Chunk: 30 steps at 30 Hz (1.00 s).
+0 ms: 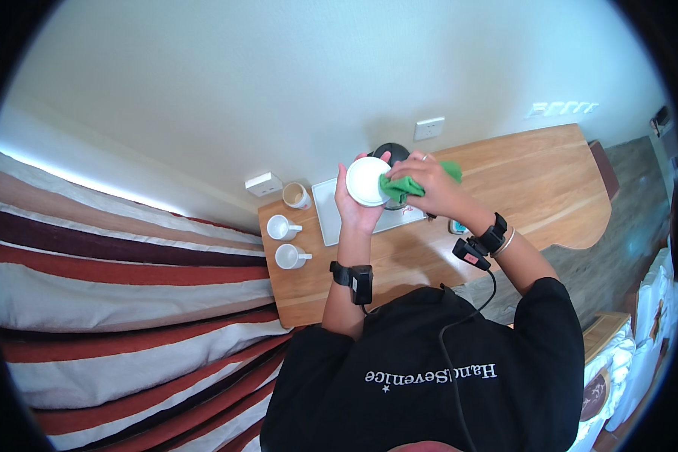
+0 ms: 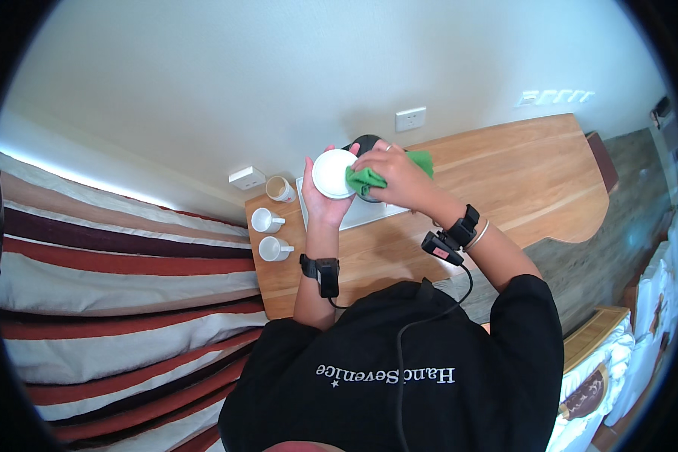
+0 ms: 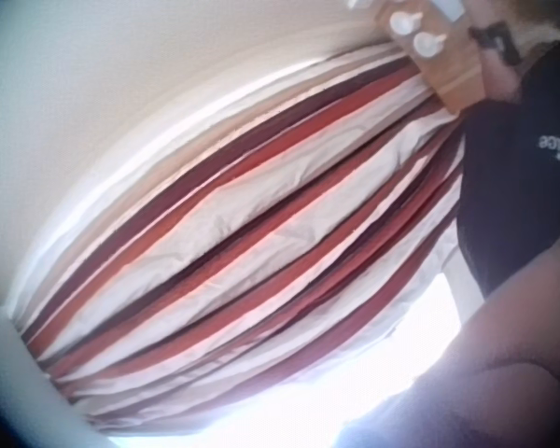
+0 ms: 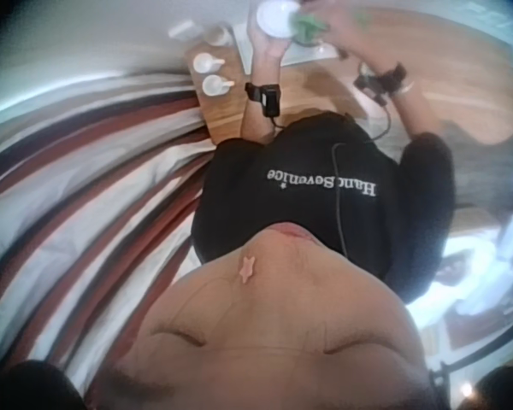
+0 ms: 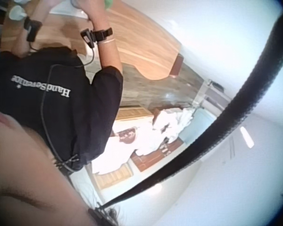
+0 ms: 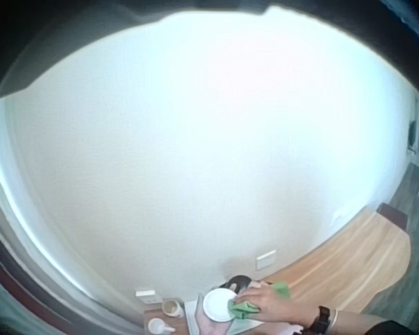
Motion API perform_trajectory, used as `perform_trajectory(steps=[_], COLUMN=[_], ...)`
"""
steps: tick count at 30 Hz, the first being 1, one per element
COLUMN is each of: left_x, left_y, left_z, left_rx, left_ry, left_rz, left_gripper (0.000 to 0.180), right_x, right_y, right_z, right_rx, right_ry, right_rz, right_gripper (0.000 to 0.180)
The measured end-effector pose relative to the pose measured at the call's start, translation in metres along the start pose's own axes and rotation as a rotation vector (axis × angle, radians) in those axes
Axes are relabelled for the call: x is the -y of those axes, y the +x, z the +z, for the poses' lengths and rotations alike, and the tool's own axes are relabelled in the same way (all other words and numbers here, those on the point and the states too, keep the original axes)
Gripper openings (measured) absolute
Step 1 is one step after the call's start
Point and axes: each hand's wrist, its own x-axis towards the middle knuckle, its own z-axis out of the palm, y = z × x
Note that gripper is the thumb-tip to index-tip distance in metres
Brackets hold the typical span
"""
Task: The person cleans a kettle and several cups with a cloth before arranging them on a tray and wiping the table surface.
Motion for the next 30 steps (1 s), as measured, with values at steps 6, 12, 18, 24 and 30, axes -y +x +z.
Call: perform_trajectory(steps=[6,12,18,24,30], left_x=[0.008,0.011,0.017,0.025,0.019], left_y=[0.006,0.015,0.02,0.019,0.019], left_z=[-0.006,-0.033,-0.019,-0.018,-0.054], left_rx=[-0.007,0.144,-0.009,-0.209,-0.211], left_ry=[-0.121,-0.493,-0.453,-0.121,0.09], left_rz=[0.102,0.092,0.286,0.35,0.292], left_gripper=[0.046,0.04,0.037,0.042,0.054], right_x=[0.004,-0.003,-0.005,-0.001,0.008], right_y=[0.016,0.023,0.004,-0.009,0.004], right_z=[-0.005,0.016,0.03,0.034,0.039], right_rx=[-0.302,-0.38,-0.378,-0.135,-0.047], right_ry=[0.73,0.595,0.53,0.181,0.09], right_rz=[0.549,0.335,0.257,0.038,-0.035], right_gripper=[0.029,0.031,0.038,0.029,0.031])
